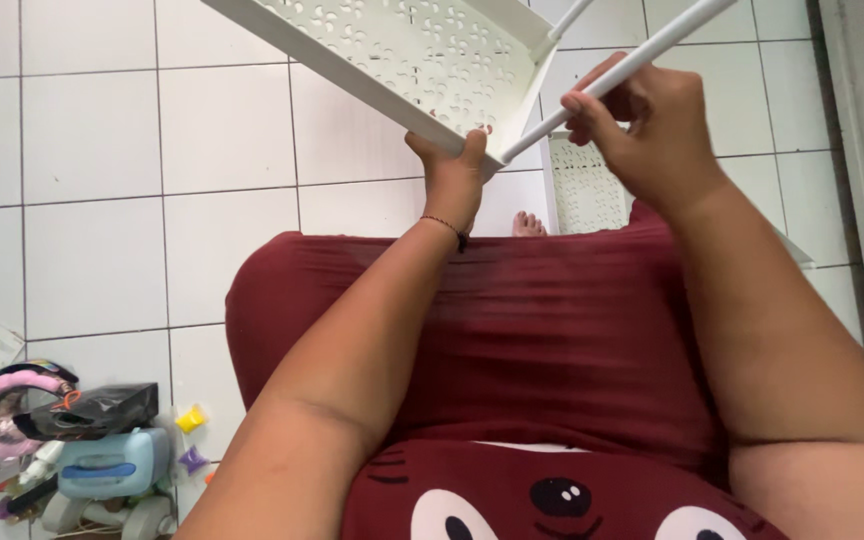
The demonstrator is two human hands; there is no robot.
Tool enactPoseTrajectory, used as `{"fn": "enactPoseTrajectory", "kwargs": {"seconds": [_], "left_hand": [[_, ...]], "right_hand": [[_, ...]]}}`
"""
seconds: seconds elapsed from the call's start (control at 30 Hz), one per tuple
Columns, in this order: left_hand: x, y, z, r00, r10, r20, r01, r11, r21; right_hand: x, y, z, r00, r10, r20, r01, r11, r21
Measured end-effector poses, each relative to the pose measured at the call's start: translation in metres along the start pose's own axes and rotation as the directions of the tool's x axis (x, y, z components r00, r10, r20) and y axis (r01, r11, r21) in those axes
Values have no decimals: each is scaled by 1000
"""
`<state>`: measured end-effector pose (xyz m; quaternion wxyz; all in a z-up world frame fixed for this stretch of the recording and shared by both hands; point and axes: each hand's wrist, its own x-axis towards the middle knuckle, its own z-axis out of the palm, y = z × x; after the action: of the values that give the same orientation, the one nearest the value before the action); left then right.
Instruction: The person assembles a white plastic shelving unit by inserting white support poles into the corners of perforated trays. They connect multiple trays and poles to build a multi-tiered structure on a tiled floor.
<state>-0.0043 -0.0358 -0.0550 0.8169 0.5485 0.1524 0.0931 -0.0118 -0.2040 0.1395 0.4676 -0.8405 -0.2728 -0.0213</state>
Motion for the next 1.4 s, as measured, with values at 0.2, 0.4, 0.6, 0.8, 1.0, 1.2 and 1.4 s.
{"fn": "enactPoseTrajectory", "kwargs": {"seconds": [0.2,0.4,0.6,0.8,1.0,1.2,1.4], "left_hand": [[-2,4,0,997,-48,-58,53,994,99],[-2,0,-1,994,-54,-92,59,997,54],[1,-3,6,968,-240,70,246,964,-101],[15,-12,-5,865,-453,216,484,867,-118],[64,-9,-59,774,-110,-623,200,977,75],[111,25,-120,552,121,-825,299,895,331],[122,1,-157,598,21,-801,143,981,132]], "right_hand": [[3,0,12,983,142,-120,-144,990,-8],[7,11,27,956,207,-210,-194,978,78],[9,36,39,935,353,-18,-341,915,215],[10,78,40,937,323,135,-347,907,240],[23,120,36,862,455,223,-442,890,-111],[45,154,53,691,601,403,-547,798,-252],[57,220,80,598,568,566,-558,802,-216]]}}
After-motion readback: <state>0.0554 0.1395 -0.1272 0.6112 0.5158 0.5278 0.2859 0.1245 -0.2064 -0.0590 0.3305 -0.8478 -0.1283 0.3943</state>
